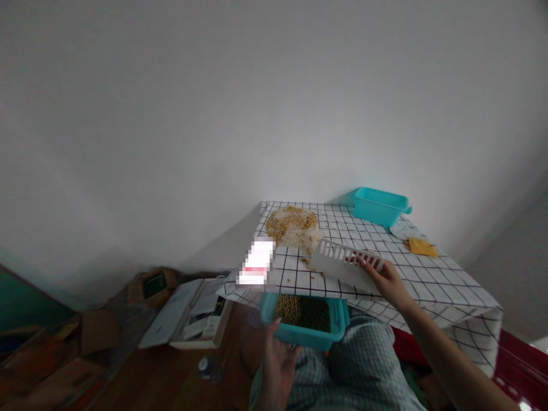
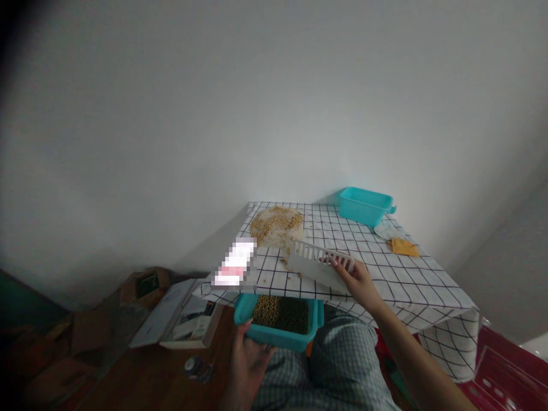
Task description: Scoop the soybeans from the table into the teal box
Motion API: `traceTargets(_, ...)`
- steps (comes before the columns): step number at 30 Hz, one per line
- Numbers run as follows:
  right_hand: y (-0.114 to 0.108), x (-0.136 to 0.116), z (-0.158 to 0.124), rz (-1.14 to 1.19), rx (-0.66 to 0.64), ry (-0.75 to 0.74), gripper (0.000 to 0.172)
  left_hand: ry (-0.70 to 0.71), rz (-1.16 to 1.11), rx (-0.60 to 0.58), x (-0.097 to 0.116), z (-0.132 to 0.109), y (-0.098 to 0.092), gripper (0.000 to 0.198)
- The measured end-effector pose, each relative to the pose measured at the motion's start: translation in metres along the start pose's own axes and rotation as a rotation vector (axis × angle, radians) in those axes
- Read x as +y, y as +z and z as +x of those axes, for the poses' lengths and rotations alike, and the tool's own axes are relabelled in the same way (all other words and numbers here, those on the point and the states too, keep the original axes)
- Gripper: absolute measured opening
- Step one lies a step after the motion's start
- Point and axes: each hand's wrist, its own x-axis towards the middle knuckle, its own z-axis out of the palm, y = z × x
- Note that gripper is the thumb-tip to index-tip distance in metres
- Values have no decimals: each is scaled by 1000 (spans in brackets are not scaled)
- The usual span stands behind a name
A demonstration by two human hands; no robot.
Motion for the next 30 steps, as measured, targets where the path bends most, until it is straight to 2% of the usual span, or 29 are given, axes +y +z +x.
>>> traceTargets(6, -2, 2, -2, 6, 26, -10, 69, 10, 29, 3, 0, 2, -4, 27)
traceTargets(15, -3, 1, -9, 24, 30, 25, 69, 23, 28, 9, 3, 5, -8, 38)
traceTargets(20, 2, -4, -14, 42, -6, 39, 71, 29, 22, -47, 3, 12, -15, 43)
traceTargets(27, 2, -12, -24, 61, -49, 79, 66, 1, 25, -11, 4, 15, -17, 34)
traceTargets(30, 0, -10, -23, 21, -12, 67, 68, 11, 16, -12, 4, 15, -16, 30)
